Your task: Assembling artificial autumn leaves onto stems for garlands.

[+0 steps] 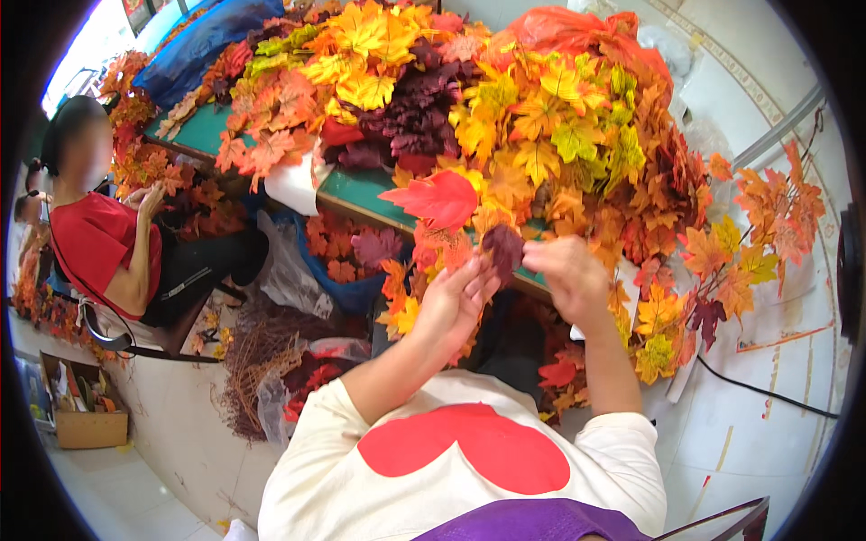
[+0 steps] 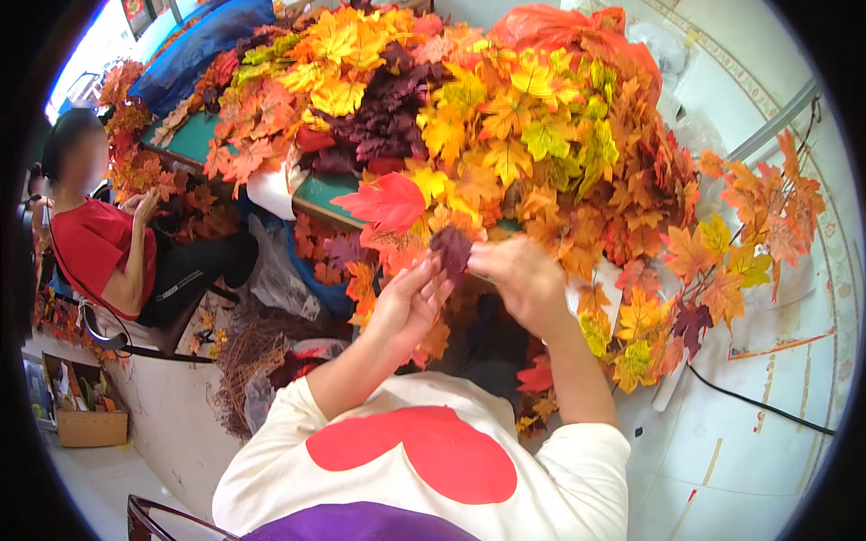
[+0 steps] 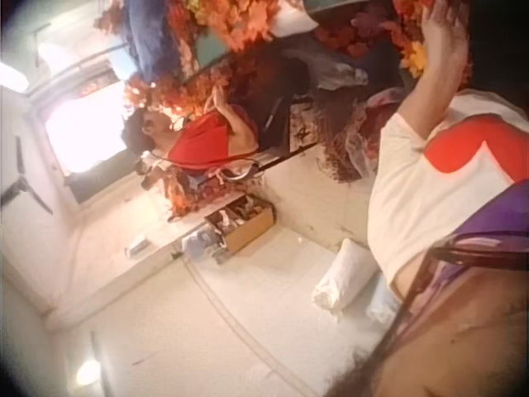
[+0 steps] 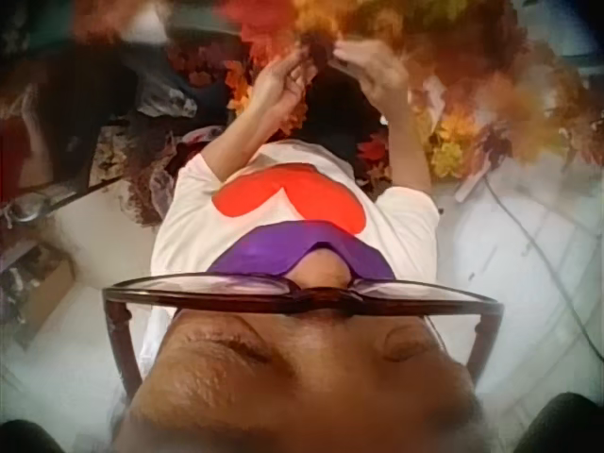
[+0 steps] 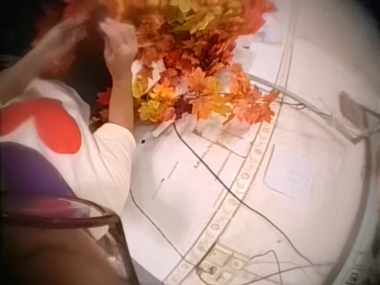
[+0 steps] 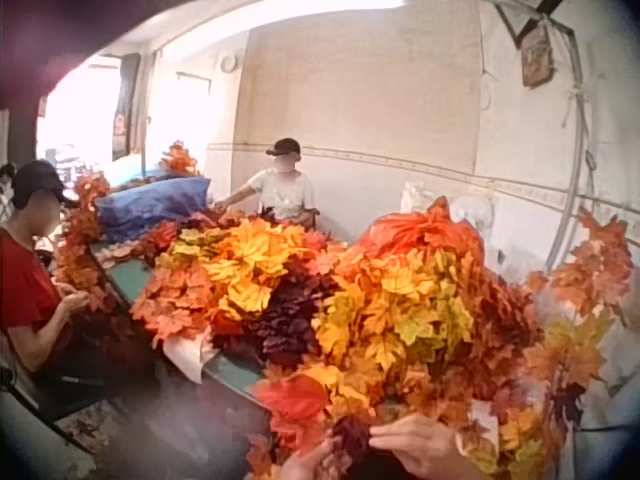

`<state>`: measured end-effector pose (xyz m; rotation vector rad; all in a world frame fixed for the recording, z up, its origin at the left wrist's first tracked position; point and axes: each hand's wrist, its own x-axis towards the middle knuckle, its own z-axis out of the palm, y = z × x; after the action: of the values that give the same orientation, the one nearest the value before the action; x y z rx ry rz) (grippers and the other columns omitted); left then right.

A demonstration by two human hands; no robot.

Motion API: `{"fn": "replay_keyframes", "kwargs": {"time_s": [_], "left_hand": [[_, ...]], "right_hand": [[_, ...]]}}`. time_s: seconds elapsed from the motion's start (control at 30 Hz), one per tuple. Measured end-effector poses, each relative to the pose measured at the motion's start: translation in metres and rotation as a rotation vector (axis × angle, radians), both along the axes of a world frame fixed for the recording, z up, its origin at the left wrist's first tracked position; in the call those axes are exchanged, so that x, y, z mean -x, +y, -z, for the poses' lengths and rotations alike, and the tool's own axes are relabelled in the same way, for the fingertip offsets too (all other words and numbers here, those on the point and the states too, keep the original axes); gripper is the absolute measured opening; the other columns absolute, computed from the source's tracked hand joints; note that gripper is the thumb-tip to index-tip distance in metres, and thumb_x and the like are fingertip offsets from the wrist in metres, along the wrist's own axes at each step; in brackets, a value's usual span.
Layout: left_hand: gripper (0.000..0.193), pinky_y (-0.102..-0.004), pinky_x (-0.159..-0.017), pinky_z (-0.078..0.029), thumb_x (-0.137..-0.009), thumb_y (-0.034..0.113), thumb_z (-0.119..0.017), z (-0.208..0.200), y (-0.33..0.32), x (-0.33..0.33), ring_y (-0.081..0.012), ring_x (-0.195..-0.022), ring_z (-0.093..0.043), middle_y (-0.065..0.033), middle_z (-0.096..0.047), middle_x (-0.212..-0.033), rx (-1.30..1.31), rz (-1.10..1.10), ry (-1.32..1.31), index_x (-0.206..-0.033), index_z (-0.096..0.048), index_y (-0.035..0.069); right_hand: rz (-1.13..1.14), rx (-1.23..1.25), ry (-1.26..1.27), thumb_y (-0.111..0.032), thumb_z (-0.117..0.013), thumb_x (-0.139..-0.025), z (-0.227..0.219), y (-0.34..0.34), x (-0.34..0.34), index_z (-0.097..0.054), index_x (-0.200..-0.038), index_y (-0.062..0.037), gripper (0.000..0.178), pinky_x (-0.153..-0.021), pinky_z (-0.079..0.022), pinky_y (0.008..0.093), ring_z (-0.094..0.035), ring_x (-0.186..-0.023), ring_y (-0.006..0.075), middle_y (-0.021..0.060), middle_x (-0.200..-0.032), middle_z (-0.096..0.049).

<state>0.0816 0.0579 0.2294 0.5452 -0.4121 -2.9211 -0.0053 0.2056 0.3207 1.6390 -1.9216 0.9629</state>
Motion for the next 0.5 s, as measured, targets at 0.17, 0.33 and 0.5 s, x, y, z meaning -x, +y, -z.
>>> {"fn": "replay_keyframes", "kwargs": {"time_s": [0.17, 0.33, 0.5], "left_hand": [[0.019, -0.0267, -0.075, -0.050, -0.089, 0.012, -0.052, -0.010, 0.026, 0.001, -0.0159, -0.088, -0.060, -0.0041, -0.059, -0.094, 0.077, 0.010, 0.045, -0.107, -0.051, 0.006], [0.023, -0.0269, -0.070, -0.049, -0.086, 0.019, -0.058, 0.013, 0.042, -0.004, -0.0156, -0.084, -0.060, -0.0046, -0.061, -0.094, 0.150, 0.025, -0.027, -0.105, -0.054, 0.008], [0.017, -0.0214, -0.065, -0.045, -0.083, 0.013, -0.062, 0.034, 0.056, -0.007, -0.0094, -0.079, -0.056, -0.0003, -0.058, -0.090, 0.298, -0.013, 0.010, -0.099, -0.056, 0.009]], "right_hand": [[0.103, 0.010, -0.310, -0.003, -0.061, -0.077, 0.043, 0.018, -0.038, -0.062, -0.093, -0.0053, 0.016, -0.069, -0.049, 0.0305, -0.062, -0.081, 0.0238, 0.0093, -0.089, -0.065], [0.239, 0.275, -0.982, -0.022, -0.046, -0.092, 0.058, 0.013, -0.037, -0.060, -0.096, -0.0035, 0.024, -0.074, -0.046, 0.0301, -0.060, -0.069, 0.0204, 0.0096, -0.064, -0.061], [0.316, 0.002, -0.660, -0.041, -0.037, -0.092, 0.067, 0.004, -0.022, -0.064, -0.082, -0.0041, 0.046, -0.086, -0.037, 0.0335, -0.059, -0.062, 0.0133, 0.0007, -0.049, -0.052]]}}
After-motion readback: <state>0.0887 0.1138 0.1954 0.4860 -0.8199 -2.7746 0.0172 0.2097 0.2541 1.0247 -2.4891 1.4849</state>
